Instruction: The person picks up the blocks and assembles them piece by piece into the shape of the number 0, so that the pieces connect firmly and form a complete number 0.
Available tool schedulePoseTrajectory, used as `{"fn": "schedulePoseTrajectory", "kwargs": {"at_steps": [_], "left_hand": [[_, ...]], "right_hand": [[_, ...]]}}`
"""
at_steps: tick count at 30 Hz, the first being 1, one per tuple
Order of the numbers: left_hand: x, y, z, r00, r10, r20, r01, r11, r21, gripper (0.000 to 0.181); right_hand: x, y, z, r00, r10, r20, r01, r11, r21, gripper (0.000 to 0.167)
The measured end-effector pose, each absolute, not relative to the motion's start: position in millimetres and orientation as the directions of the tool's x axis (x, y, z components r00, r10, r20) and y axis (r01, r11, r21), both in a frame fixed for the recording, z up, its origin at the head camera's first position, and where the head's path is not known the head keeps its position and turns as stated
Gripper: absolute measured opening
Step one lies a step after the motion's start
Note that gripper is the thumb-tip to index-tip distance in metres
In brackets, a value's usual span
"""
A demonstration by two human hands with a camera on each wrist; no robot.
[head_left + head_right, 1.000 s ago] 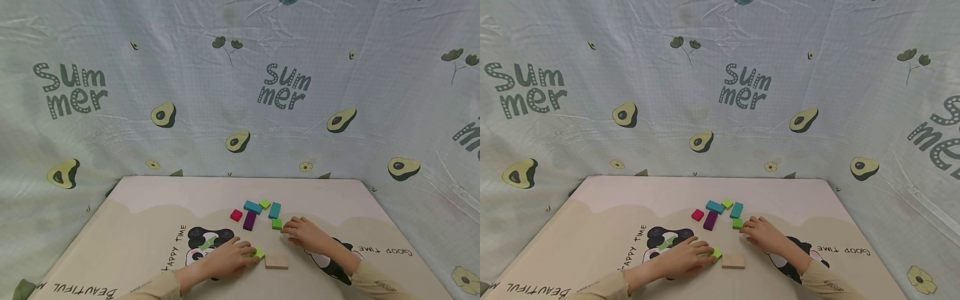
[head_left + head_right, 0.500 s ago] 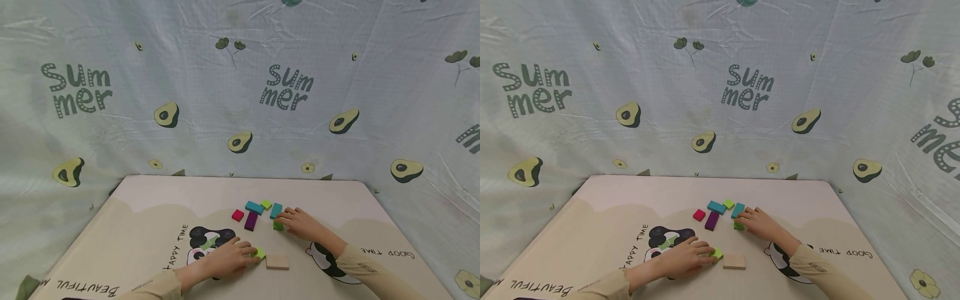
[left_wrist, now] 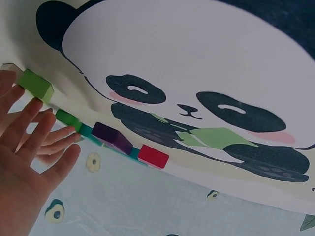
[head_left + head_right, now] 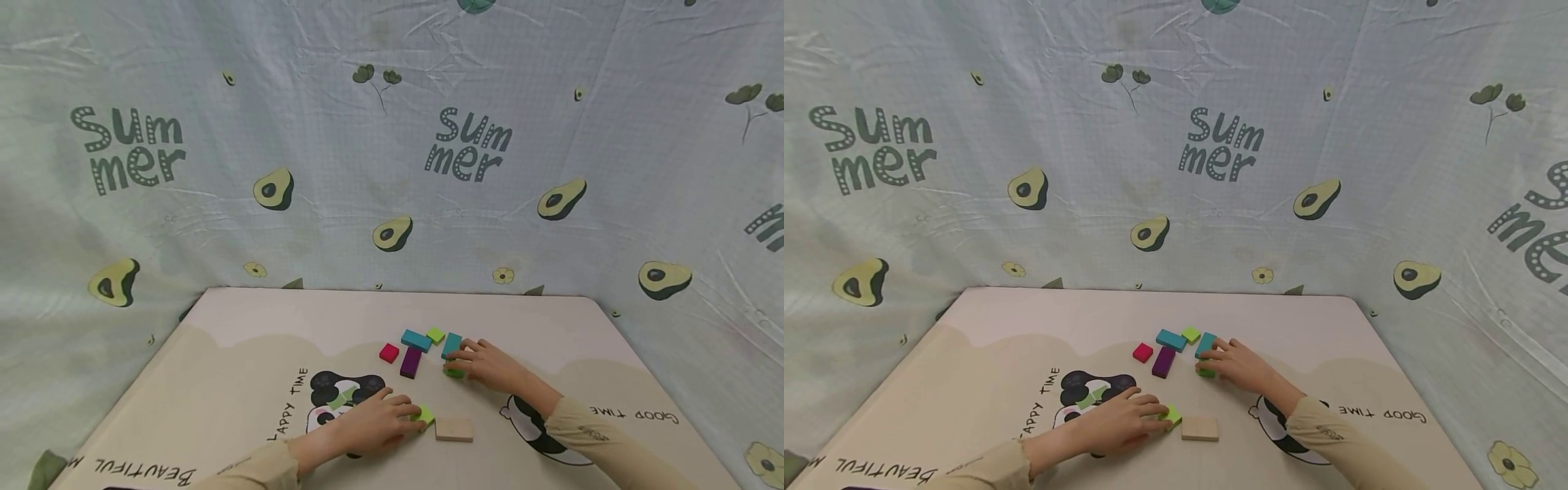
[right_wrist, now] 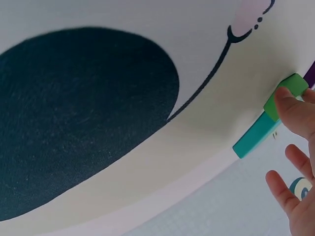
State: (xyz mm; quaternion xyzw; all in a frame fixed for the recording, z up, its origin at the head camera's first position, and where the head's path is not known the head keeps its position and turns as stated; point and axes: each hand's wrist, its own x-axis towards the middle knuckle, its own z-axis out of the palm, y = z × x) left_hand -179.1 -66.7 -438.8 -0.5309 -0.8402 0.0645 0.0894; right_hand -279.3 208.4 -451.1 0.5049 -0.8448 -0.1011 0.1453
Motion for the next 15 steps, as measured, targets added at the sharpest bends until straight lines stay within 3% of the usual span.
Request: {"fn": "schedulePoseTrajectory", "kwargs": {"at_steps": [6,15], "left_hand": [[-178.7,-66.5,-437.9,-0.418,0.904,0.086,0.879,0.427,-0.214,0.034],[-178.2,-66.0,-437.0,-0.427,0.901,0.081,0.876,0.434,-0.208,0.034]], "right_hand": [[-280.6,205.0,-451.7,-0.452,-0.883,0.128,-0.828,0.469,0.309,0.039],[-284.0,202.8,-454.5,-0.392,-0.909,0.138,-0.832,0.415,0.370,0.035]]}}
